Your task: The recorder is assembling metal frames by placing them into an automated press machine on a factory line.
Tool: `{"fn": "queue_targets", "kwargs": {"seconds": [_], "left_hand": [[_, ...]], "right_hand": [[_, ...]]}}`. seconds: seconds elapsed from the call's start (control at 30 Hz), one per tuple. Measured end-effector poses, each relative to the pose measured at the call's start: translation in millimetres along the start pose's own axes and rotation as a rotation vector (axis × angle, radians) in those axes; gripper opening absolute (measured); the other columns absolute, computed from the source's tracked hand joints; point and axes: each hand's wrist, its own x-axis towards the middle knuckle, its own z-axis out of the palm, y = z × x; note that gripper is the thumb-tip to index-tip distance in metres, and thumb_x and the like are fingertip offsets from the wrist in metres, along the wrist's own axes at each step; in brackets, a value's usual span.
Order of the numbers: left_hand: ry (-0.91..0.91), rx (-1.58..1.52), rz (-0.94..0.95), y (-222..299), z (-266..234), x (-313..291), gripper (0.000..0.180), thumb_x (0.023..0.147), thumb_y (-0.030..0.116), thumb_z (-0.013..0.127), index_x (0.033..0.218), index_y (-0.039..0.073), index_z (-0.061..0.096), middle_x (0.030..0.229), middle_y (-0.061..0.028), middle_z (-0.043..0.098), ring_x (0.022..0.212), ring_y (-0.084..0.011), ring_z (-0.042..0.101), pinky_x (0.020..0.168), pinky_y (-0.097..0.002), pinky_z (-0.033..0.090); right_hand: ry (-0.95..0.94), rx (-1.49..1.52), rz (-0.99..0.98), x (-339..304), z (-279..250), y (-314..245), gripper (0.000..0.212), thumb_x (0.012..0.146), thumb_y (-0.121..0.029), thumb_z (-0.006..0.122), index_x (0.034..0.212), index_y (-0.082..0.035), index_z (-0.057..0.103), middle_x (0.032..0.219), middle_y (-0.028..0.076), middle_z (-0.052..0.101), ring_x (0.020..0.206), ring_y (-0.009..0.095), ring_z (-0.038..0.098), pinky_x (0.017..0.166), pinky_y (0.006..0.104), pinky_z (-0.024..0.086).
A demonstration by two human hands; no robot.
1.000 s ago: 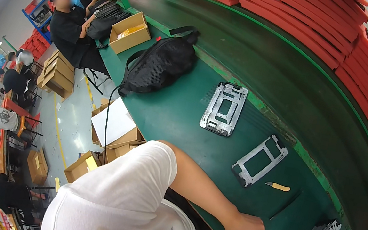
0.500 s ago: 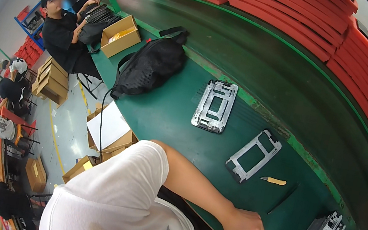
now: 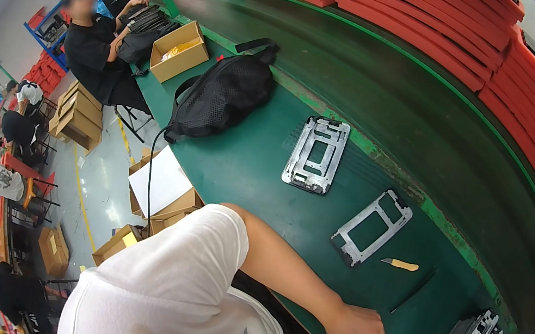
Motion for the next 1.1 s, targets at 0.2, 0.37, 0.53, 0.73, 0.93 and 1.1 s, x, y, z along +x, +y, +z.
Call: {"fn": "queue_targets", "kwargs": {"seconds": [0.2, 0.37, 0.53, 0.73, 0.93, 1.1], "left_hand": [[-0.009, 0.017, 0.000, -1, 1, 0, 0.012, 0.082, 0.013, 0.061, 0.085, 0.008, 0.071, 0.071, -0.0026, 0.065, 0.067, -0.0222, 0.064, 0.060, -0.0376, 0.048], [-0.005, 0.014, -0.003, 2, -1, -1, 0.012, 0.082, 0.013, 0.061, 0.085, 0.007, 0.070, 0.070, -0.0026, 0.065, 0.066, -0.0223, 0.064, 0.060, -0.0378, 0.048], [0.000, 0.007, -0.007, 3, -1, -4, 0.011, 0.082, 0.013, 0.061, 0.084, 0.007, 0.070, 0.070, -0.0025, 0.065, 0.066, -0.0224, 0.064, 0.059, -0.0379, 0.048], [-0.010, 0.018, 0.037, 0, 1, 1, 0.010, 0.083, 0.012, 0.061, 0.085, 0.007, 0.070, 0.073, -0.0046, 0.066, 0.069, -0.0252, 0.065, 0.062, -0.0393, 0.050], [-0.050, 0.090, -0.042, 9, -13, 2, 0.011, 0.086, 0.008, 0.068, 0.096, 0.009, 0.071, 0.079, -0.0063, 0.067, 0.069, -0.0234, 0.066, 0.062, -0.0356, 0.052], [-0.111, 0.129, -0.107, 16, -5, 18, 0.013, 0.083, 0.002, 0.069, 0.094, 0.007, 0.074, 0.071, -0.0063, 0.065, 0.060, -0.0184, 0.060, 0.057, -0.0298, 0.048]], "right_hand": [[0.179, -0.156, -0.107, 33, -19, -37, 0.032, 0.099, -0.028, 0.060, 0.092, 0.003, 0.057, 0.085, 0.020, 0.058, 0.079, 0.040, 0.059, 0.076, 0.0477, 0.051], [-0.120, 0.116, 0.072, 41, -27, -32, 0.037, 0.101, -0.030, 0.056, 0.079, -0.001, 0.047, 0.073, 0.016, 0.044, 0.066, 0.036, 0.049, 0.065, 0.0463, 0.045], [-0.092, 0.143, 0.040, 42, -27, -35, 0.038, 0.101, -0.029, 0.056, 0.076, -0.002, 0.045, 0.071, 0.016, 0.042, 0.063, 0.036, 0.047, 0.062, 0.0463, 0.043], [0.343, -0.287, -0.114, 62, -46, -79, 0.036, 0.100, -0.026, 0.057, 0.075, -0.001, 0.050, 0.070, 0.019, 0.047, 0.063, 0.038, 0.049, 0.062, 0.0460, 0.045], [-0.355, 0.224, 0.285, 32, -18, -14, 0.013, 0.089, -0.011, 0.058, 0.090, 0.002, 0.055, 0.086, 0.026, 0.051, 0.084, 0.048, 0.052, 0.077, 0.0543, 0.042], [-0.176, 0.224, 0.295, 42, -27, -23, 0.018, 0.076, -0.005, 0.066, 0.075, -0.005, 0.047, 0.074, 0.018, 0.046, 0.071, 0.040, 0.049, 0.061, 0.0503, 0.038]]}}
